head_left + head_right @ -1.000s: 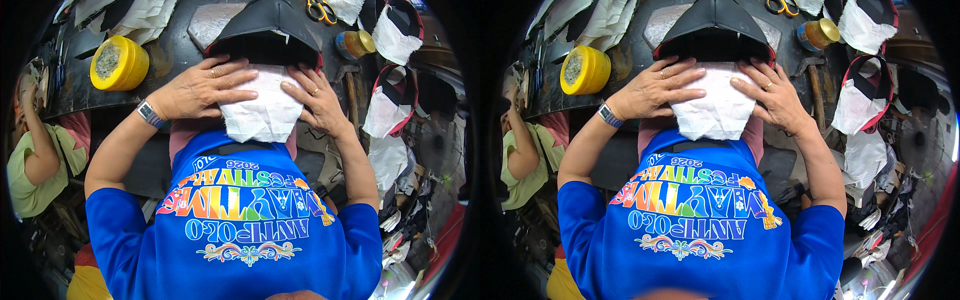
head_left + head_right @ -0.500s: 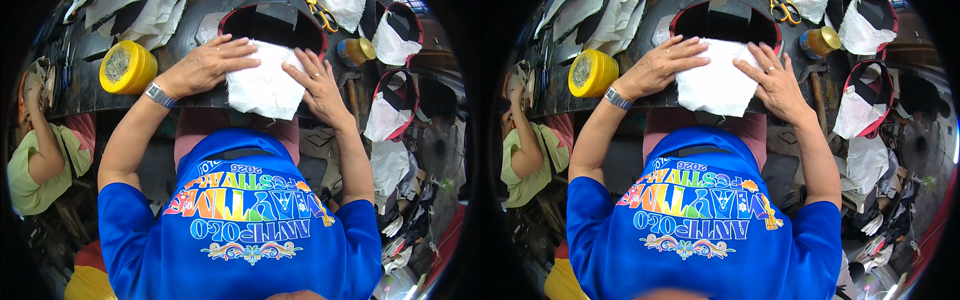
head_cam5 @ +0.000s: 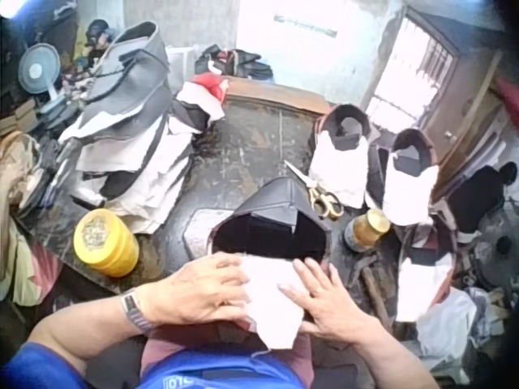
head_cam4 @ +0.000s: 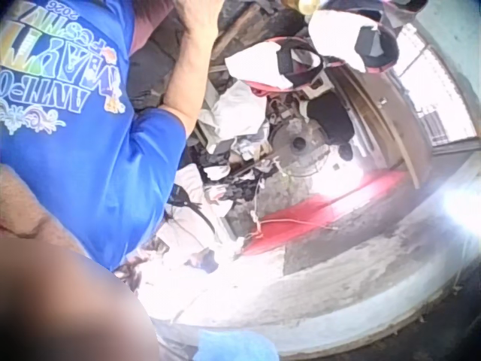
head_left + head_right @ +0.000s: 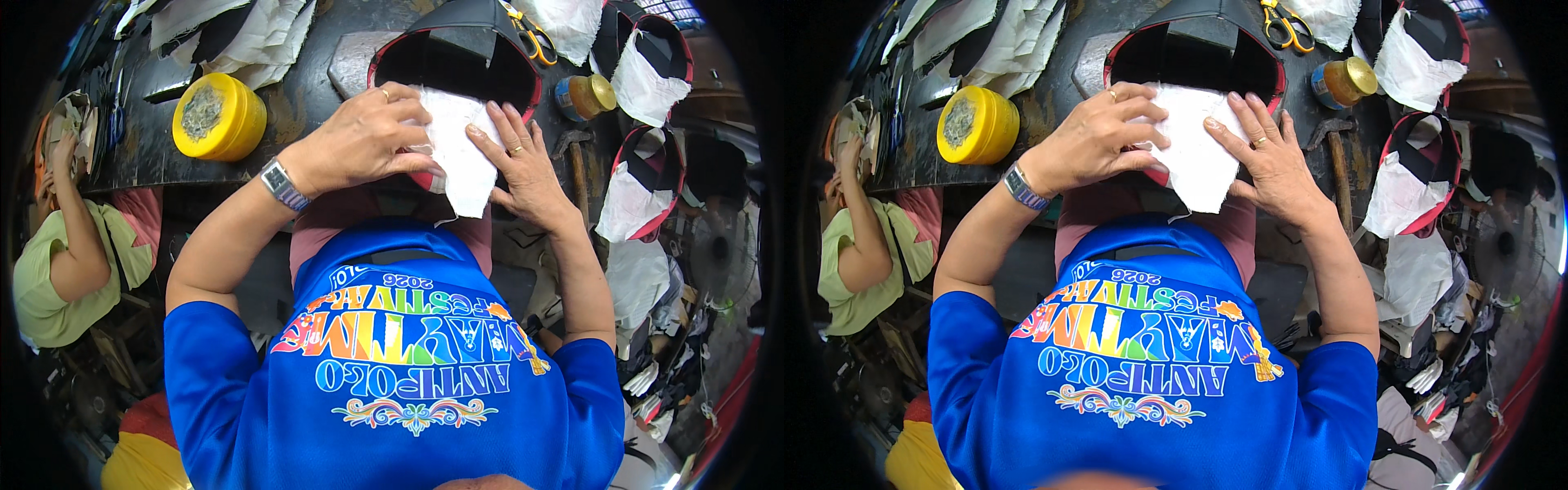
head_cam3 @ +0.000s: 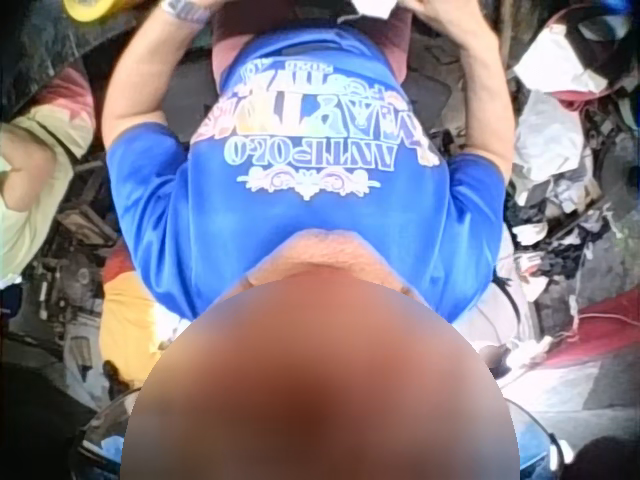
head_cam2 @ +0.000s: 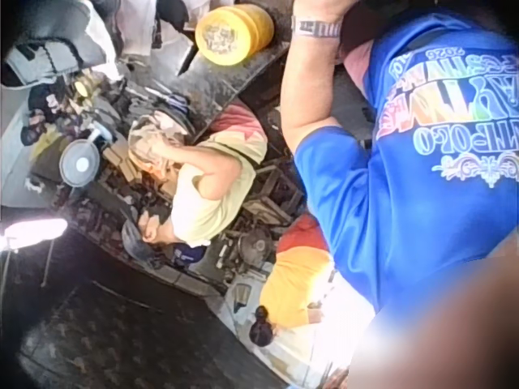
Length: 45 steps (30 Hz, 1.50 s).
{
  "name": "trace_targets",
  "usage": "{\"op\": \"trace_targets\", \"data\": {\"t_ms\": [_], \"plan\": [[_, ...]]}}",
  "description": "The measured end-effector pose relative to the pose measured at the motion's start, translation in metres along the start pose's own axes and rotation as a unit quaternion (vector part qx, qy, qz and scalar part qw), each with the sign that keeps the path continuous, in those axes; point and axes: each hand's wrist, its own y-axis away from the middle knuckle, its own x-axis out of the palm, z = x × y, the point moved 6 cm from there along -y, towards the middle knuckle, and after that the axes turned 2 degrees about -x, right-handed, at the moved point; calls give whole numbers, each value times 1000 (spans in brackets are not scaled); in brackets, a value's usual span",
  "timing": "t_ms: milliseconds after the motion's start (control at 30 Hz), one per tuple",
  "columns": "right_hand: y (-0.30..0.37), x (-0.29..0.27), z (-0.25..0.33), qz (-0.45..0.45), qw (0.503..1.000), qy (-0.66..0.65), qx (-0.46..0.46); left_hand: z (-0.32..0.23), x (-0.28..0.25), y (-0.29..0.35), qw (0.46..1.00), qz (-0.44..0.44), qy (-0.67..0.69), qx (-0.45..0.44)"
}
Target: The person inserts a white cloth into a black slip-on shoe, then applies a substance from a small jar to the shoe's upper and edges. They repeatedly press and smooth the treated areas with their fingers, flip the shoe to inspect the interior, and continue applying the substance to different sections.
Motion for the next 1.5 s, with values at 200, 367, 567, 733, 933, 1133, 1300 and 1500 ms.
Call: {"op": "trace_targets", "data": {"t_ms": [200,367,567,733,933,1133,1300,1500], "plan": [[4,0,6,6,1000,3,3,3,-5,-6,988,65,105,-89],[5,-1,6,3,1000,1,-6,-5,-11,-16,990,80,83,-78],[6,3,2,-22,999,-21,-16,-8,-8,-29,985,132,40,-99],[8,0,3,-69,996,-37,-40,-30,15,-35,986,45,-134,-90],[34,-20,8,-187,981,-44,-2,-32,23,-33,980,49,-159,-111],[101,-31,-35,-259,908,157,291,-38,23,-34,981,50,-160,-101],[132,-9,-66,-163,892,84,414,-37,27,-39,975,91,-159,-126],[114,-30,-22,-303,839,-335,302,-40,25,-38,975,78,-161,-129]]}}
